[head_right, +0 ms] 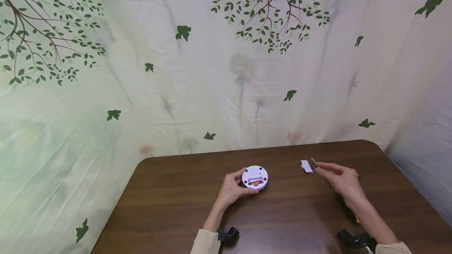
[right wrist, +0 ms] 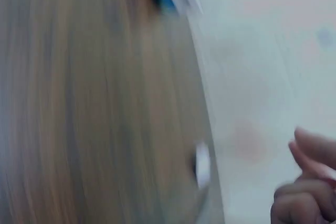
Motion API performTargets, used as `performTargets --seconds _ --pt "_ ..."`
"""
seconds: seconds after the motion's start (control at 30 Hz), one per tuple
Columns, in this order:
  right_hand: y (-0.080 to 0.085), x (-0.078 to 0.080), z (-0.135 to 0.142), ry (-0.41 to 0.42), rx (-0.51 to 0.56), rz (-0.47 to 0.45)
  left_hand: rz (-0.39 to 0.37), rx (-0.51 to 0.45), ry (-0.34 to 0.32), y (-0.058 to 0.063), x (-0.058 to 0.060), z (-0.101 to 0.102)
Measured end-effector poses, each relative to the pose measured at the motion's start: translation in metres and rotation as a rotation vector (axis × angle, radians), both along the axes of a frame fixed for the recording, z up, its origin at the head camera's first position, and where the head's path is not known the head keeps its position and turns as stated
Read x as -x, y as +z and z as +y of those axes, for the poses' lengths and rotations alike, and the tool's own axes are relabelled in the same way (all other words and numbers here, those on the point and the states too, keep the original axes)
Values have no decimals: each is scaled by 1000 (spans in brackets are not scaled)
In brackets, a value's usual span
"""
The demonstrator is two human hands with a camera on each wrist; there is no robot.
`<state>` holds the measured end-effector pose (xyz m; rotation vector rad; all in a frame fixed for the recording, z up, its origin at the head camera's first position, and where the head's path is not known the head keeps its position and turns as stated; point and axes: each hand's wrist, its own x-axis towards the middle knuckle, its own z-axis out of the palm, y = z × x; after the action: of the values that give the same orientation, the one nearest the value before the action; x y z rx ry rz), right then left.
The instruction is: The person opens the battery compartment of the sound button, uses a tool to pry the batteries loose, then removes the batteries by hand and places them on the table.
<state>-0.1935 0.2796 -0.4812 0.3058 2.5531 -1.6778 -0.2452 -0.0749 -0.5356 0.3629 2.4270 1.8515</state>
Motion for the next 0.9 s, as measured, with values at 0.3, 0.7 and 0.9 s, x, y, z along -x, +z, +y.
performTargets --seconds 0.3,0.7,0.9 --pt "-31 10 -131 177 97 131 31 14 -33 1 -1 2" --pt "-32 26 -152 155 2 191 18 -5 -26 1 0 1" --pt "-32 27 -157 130 34 192 26 -16 -27 1 -1 -2"
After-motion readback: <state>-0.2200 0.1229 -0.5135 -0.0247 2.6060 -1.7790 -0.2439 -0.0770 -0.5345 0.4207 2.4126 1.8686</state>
